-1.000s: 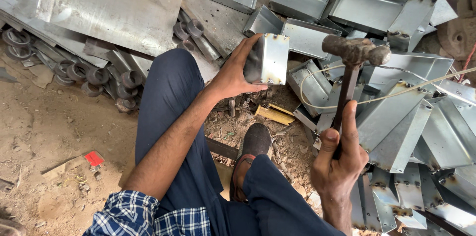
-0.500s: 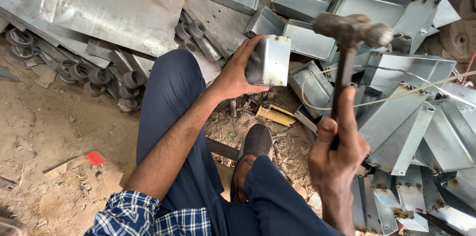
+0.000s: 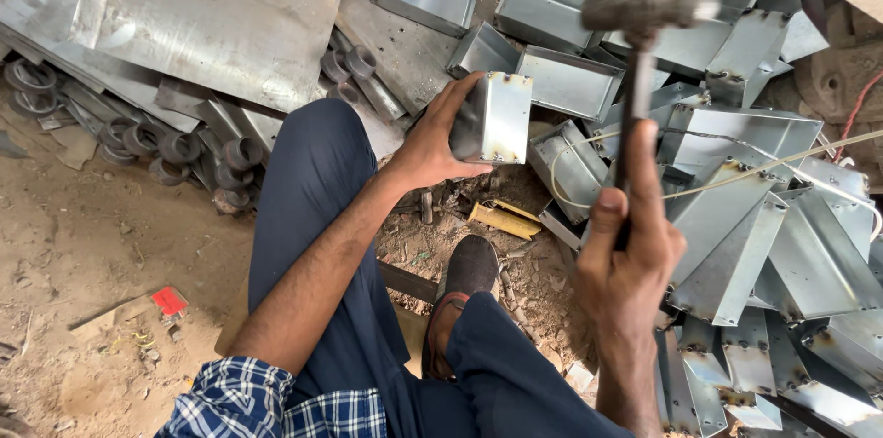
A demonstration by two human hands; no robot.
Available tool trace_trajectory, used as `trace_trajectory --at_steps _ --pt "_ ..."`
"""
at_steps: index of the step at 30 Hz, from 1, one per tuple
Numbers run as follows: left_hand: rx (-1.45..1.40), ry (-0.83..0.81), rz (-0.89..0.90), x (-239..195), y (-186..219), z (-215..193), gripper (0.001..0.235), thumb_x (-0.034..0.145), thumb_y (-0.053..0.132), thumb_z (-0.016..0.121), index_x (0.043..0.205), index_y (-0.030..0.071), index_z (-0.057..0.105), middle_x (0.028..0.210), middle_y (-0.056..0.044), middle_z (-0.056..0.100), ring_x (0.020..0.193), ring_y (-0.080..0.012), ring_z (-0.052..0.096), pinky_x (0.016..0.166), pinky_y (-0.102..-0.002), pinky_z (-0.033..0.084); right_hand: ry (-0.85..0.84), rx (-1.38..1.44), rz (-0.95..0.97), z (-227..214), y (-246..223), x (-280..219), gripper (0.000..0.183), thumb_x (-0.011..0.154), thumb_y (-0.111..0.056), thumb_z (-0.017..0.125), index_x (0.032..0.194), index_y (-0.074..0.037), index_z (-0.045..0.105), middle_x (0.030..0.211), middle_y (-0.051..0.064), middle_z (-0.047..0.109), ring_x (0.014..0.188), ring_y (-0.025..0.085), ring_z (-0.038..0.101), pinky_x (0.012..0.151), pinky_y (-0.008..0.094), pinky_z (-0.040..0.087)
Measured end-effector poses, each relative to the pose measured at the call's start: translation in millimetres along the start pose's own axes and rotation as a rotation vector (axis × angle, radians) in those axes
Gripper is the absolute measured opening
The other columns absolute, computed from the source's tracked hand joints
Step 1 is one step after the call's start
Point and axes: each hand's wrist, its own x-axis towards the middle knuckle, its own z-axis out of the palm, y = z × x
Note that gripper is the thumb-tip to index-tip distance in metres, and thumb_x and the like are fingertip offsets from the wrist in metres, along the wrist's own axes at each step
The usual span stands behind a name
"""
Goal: The person uses a hammer to flatten or bend edges on metal boxes, using a large gear as an anvil for support.
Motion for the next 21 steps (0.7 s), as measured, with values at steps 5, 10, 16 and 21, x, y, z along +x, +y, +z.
trace_trajectory --at_steps 5,10,16,21 --pt "0.011 -0.003 -0.028 1.5 -1.1 2.5 0.132 0.061 0.028 0.101 0.162 0.016 0.017 0.157 -0.018 0.036 0.144 -0.0387 0.043 0.120 -0.055 0.038 0.154 0.092 -0.081 11.1 9.6 -4.7 0.048 0.116 -0.013 0.046 0.163 -0.014 0.037 0.074 0.000 0.062 0.052 0.004 0.049 0.049 0.027 0.042" --pt "0.002 0.038 0.054 4.1 2.3 -0.7 0.128 0.063 0.028 0.101 0.163 0.018 0.022 0.160 -0.016 0.039 0.148 -0.0388 0.043 0.124 -0.055 0.039 -0.174 -0.070 0.104 16.8 -6.9 12.7 0.050 0.110 -0.010 0.050 0.158 -0.020 0.047 0.066 0.001 0.062 0.047 0.009 0.047 0.045 0.030 0.046" --pt "0.018 0.026 0.021 4.1 2.5 0.6 0.129 0.061 0.029 0.100 0.162 0.016 0.022 0.159 -0.018 0.038 0.147 -0.0414 0.042 0.121 -0.056 0.038 -0.105 -0.067 0.091 -8.1 -27.1 21.1 0.053 0.106 -0.005 0.050 0.158 -0.014 0.047 0.053 0.005 0.050 0.042 0.011 0.038 0.041 0.032 0.032" --pt "0.006 0.010 -0.002 1.7 4.3 -1.6 0.127 0.061 0.029 0.099 0.162 0.018 0.022 0.158 -0.017 0.039 0.147 -0.0404 0.043 0.121 -0.056 0.040 0.038 -0.024 0.055 -4.0 -32.4 9.4 0.051 0.108 -0.004 0.050 0.158 -0.009 0.043 0.057 0.003 0.053 0.047 0.007 0.043 0.045 0.033 0.030"
